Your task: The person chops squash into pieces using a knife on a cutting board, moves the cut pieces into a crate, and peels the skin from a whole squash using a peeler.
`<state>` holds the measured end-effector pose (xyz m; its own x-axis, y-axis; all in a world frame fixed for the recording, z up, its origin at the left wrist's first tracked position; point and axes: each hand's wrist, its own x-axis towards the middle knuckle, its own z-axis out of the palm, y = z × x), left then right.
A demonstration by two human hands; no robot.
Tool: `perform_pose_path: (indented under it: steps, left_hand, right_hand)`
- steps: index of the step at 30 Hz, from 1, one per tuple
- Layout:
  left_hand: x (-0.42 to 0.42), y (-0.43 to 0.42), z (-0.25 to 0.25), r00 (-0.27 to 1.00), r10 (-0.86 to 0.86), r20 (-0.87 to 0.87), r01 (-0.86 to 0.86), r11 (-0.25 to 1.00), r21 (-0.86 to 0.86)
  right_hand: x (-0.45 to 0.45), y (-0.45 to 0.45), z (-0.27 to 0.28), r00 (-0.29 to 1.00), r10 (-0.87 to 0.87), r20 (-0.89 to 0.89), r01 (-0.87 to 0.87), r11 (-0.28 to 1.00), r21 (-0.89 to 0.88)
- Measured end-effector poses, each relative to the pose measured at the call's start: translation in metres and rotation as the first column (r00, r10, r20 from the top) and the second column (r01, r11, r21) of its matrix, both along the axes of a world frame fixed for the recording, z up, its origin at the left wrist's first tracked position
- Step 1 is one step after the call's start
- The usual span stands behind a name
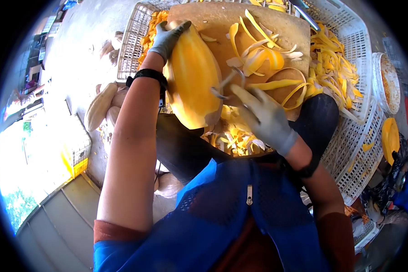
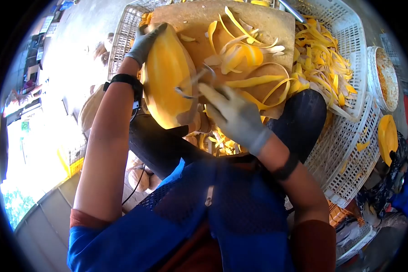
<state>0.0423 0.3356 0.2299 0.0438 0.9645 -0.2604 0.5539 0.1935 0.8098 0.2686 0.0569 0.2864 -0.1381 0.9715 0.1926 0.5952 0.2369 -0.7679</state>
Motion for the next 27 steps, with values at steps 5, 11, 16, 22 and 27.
perform_pose_path:
  steps: [5,11,16,22,27]
  left_hand:
    - [0.000,-0.002,0.001,0.985,-0.006,0.172,0.017,0.998,-0.065]
    - [-0.010,0.003,-0.007,0.982,0.009,0.188,-0.012,1.000,0.014]
    - [-0.012,-0.003,-0.001,0.965,0.061,0.256,-0.044,0.996,-0.074]
    - [-0.005,-0.004,0.007,0.987,0.060,0.151,-0.052,0.997,-0.053]
    - [-0.004,-0.011,0.011,0.963,0.121,0.242,-0.105,0.992,-0.077]
  right_hand:
    - [-0.027,-0.015,-0.013,0.965,0.230,0.126,-0.250,0.954,0.168]
    - [0.025,-0.080,-0.078,0.956,0.215,0.199,-0.163,0.955,-0.247]
    - [0.004,0.004,-0.059,0.990,-0.094,-0.106,0.098,0.994,0.037]
    - [-0.025,0.179,-0.037,0.995,0.064,-0.078,-0.088,0.925,-0.368]
    - [-0.016,0.099,-0.042,0.969,0.045,-0.241,-0.097,0.973,-0.210]
